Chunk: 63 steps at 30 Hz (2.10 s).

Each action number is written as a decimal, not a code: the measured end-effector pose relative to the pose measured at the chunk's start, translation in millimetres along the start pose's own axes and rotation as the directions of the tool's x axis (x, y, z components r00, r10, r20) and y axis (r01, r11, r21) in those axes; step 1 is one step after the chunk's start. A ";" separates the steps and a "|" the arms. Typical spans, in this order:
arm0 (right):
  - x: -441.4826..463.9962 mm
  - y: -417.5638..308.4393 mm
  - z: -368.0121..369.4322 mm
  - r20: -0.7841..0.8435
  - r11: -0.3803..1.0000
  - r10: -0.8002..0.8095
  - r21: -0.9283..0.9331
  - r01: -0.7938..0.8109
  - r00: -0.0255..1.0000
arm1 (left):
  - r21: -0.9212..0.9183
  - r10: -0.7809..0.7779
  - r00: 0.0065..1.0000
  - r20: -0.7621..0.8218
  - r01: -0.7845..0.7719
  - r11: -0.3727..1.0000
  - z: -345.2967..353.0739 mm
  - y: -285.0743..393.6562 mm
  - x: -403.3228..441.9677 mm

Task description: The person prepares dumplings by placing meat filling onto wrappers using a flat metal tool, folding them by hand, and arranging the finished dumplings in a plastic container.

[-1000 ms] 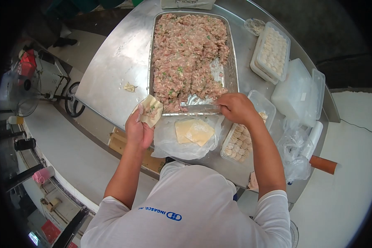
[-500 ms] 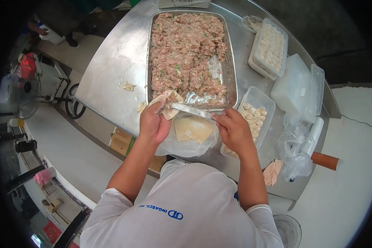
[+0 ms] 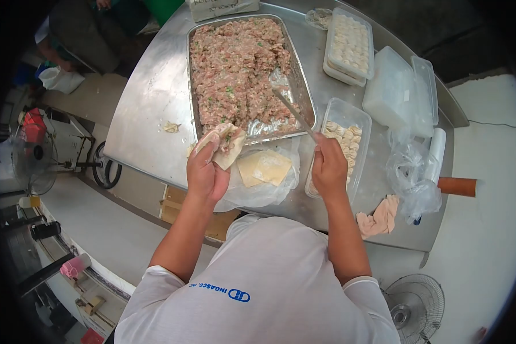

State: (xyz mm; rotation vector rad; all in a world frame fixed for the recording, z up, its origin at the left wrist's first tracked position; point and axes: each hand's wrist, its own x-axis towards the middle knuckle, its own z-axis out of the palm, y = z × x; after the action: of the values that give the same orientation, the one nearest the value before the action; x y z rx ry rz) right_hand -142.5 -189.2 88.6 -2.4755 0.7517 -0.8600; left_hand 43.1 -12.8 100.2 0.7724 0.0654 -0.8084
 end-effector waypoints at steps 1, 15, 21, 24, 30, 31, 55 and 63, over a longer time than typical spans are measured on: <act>0.4 10.9 2.0 -0.003 0.998 0.036 0.057 -0.036 0.999 | 0.006 -0.002 1.000 0.009 0.002 1.000 -1.7 1.2 2.1; -14.5 -25.3 -1.2 -0.012 0.996 0.060 0.064 -0.059 0.998 | -0.174 -0.092 0.994 0.067 0.102 0.979 -11.7 -1.6 18.4; -10.5 -6.2 -14.3 0.096 0.988 0.028 -0.151 -0.013 0.995 | -0.190 -0.095 0.994 0.062 0.105 0.976 -17.1 -3.9 0.9; -29.1 -31.8 -37.7 0.150 0.990 -0.126 0.089 0.113 0.981 | -0.195 -0.041 0.998 0.044 0.049 0.980 -16.1 -15.8 -17.0; -84.0 -27.5 -61.9 0.226 0.970 -0.241 0.044 0.237 0.944 | -0.227 0.014 0.999 0.035 -0.006 0.974 7.8 -56.9 -69.7; -88.6 -25.3 -69.2 0.208 0.970 -0.244 0.051 0.238 0.947 | -0.237 0.012 0.997 0.080 0.007 0.972 14.1 -60.7 -80.9; -171.1 44.0 -207.1 0.298 0.923 0.189 0.271 -0.273 0.936 | 0.785 -0.063 0.966 0.251 -0.165 0.596 59.1 -151.0 -147.3; -141.4 -23.1 -87.6 0.447 0.238 0.334 0.812 -0.534 0.830 | 0.354 -0.265 0.921 0.285 0.156 0.922 70.2 -151.9 -120.6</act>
State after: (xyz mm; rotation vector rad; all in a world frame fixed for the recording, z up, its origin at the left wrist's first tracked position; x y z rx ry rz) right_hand -286.1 -103.1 102.5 -1.1617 0.5849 -0.5495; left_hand -160.0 -48.8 101.0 0.9420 -0.2956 -1.1678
